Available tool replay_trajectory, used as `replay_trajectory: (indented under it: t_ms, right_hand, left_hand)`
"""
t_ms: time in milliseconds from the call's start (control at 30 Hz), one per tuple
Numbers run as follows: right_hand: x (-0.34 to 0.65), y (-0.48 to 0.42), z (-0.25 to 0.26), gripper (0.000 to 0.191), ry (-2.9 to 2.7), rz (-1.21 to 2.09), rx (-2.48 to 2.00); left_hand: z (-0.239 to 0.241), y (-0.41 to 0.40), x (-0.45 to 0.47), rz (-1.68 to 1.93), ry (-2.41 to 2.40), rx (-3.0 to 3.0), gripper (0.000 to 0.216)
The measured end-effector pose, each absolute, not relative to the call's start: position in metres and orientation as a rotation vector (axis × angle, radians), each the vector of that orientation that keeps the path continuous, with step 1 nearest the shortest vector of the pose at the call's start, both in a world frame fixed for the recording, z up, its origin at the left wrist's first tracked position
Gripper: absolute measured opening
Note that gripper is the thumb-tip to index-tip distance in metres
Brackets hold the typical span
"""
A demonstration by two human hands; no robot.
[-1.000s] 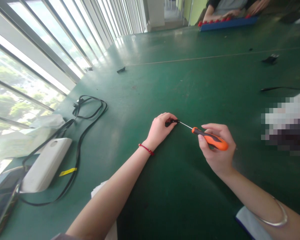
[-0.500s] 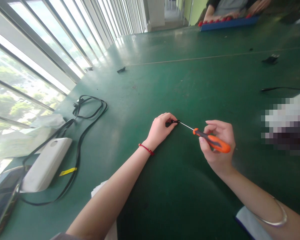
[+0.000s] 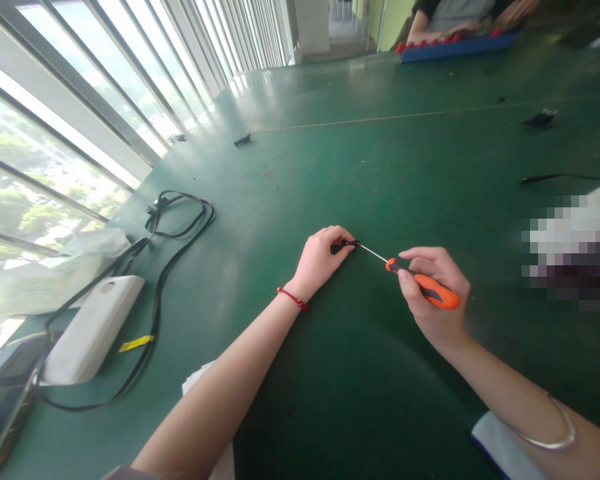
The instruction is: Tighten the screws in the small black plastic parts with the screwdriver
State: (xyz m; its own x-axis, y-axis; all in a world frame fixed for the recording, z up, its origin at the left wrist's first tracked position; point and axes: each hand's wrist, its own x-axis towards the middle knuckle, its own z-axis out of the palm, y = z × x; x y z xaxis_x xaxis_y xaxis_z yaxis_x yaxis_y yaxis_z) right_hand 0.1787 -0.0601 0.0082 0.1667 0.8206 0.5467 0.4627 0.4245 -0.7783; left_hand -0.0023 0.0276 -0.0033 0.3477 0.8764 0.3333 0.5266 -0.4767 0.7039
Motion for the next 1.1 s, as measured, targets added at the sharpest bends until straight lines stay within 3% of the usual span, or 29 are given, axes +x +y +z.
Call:
replay_trajectory:
  t_ms: [100,267,467,667,900,1100]
  right_hand:
    - [0.177,-0.061,0.010,0.011,-1.461,0.321,-1.222]
    - [0.176,-0.055,0.010,0.048,-1.380,0.293,-1.064]
    - [0.175,-0.056,0.011,0.016,-1.440,0.348,-1.223]
    - [0.172,-0.053,0.009,0.043,-1.381,0.283,-1.073]
    - [0.171,-0.056,0.010,0.006,-1.439,0.287,-1.219]
    - [0.171,-0.049,0.011,0.028,-1.355,0.260,-1.072]
  left_hand:
    - [-0.003,0.028,-0.002,0.968,1.215,2.138,0.007]
    - [-0.003,0.028,-0.003,0.968,1.206,2.143,0.008]
    - [-0.003,0.029,-0.002,0.966,1.225,2.133,0.009]
    - [-0.004,0.030,-0.001,0.961,1.241,2.144,0.010]
    - [-0.006,0.030,0.000,0.965,1.241,2.213,0.009]
    - [-0.005,0.029,0.002,0.944,1.236,2.309,0.008]
